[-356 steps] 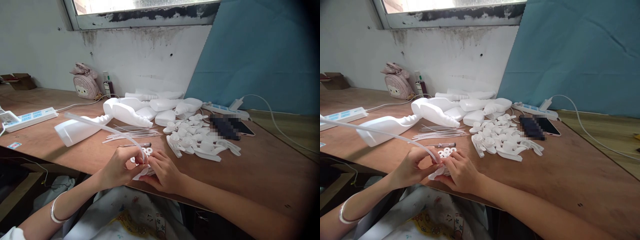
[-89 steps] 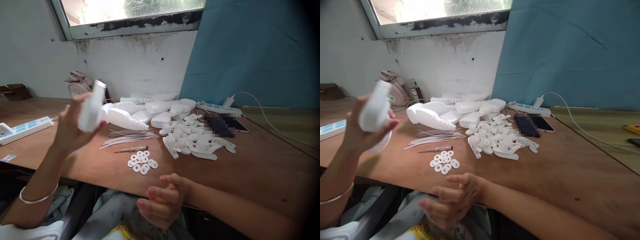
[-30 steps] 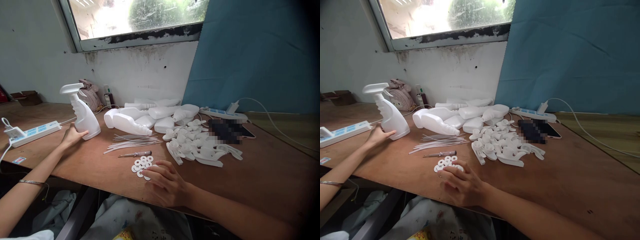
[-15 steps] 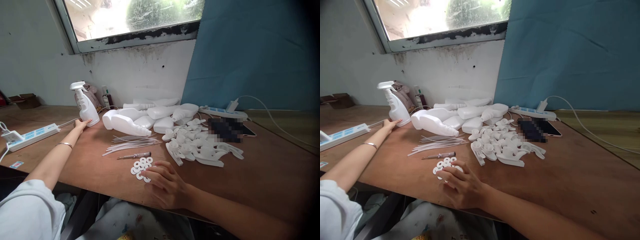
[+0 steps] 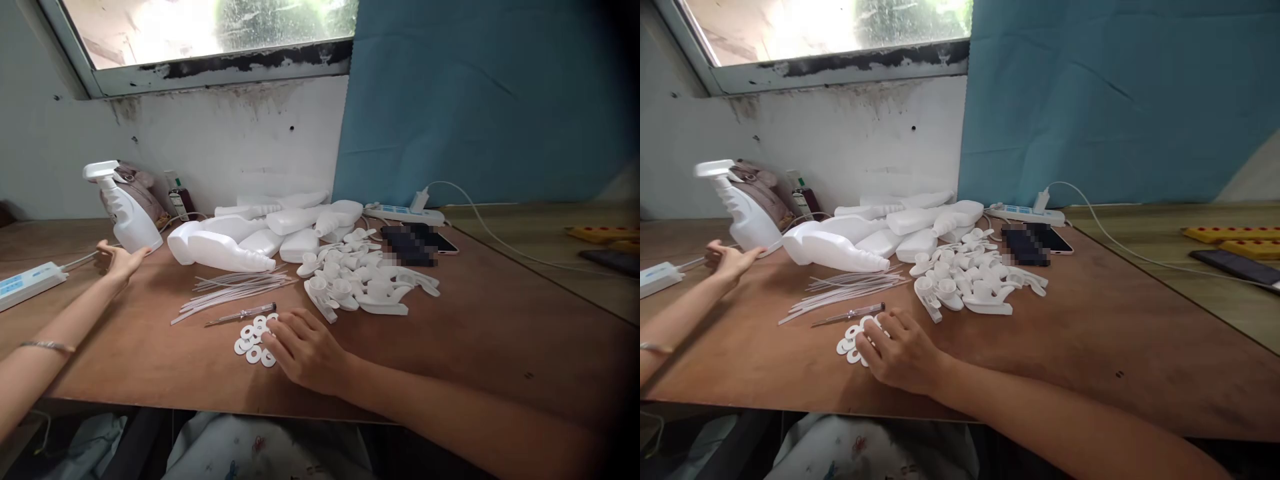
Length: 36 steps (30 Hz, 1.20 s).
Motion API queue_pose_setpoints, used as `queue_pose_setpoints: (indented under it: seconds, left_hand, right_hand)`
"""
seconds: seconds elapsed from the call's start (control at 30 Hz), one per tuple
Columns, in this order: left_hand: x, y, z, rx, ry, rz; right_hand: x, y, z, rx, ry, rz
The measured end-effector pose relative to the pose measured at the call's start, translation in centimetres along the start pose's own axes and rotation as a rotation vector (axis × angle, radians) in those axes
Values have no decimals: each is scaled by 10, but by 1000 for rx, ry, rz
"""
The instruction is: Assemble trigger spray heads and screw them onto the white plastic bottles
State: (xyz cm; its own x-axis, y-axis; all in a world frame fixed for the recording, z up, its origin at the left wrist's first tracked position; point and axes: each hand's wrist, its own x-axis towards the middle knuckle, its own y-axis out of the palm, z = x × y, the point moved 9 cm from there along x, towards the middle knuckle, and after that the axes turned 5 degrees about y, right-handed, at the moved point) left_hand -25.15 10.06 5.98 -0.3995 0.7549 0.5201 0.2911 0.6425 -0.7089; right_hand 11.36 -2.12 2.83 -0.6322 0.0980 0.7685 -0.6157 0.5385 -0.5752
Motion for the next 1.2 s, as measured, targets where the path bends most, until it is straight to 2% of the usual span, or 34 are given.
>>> queue_pose_setpoints:
  seconds: [0.07, 0.1, 0.13, 0.17, 0.23, 0.27, 0.33, 0.4, 0.5, 0.7, 0.9, 1.07, 1.2]
  left_hand:
    - [-20, -16, -18, 55, -67, -74]
    - [-34, -20, -38, 97, -31, -57]
    - [-52, -16, -65, 120, 91, 35]
    - [-74, -10, -98, 135, 271, 137]
    - [-126, -5, -153, 132, 555, 228]
    - [-151, -1, -171, 122, 645, 271]
    - [-186, 8, -188, 78, 702, 313]
    - [-203, 20, -188, 63, 682, 338]
    - [-204, 31, -177, 61, 634, 308]
    - [-198, 40, -170, 23, 551, 308]
    - [-203, 53, -169, 23, 541, 376]
    - [-201, 57, -163, -12, 515, 411]
    - [-201, 54, -165, -41, 534, 398]
  right_hand:
    - [1, 1, -6, -198, 32, 10]
    - [2, 0, -11, -291, 60, 14]
    - [2, -1, -16, -369, 90, 17]
    - [3, -3, -22, -431, 127, 19]
    - [3, -5, -33, -501, 203, 32]
    - [3, -5, -39, -511, 244, 50]
    - [0, -1, -48, -500, 306, 104]
    - [-2, 3, -53, -477, 339, 150]
    - [-3, 5, -56, -456, 356, 177]
    - [-2, 12, -45, -502, 229, 170]
    - [-7, 23, -43, -399, 212, 183]
    - [-1, 8, -22, -111, 103, 51]
    - [-2, 1, -14, 207, 100, 38]
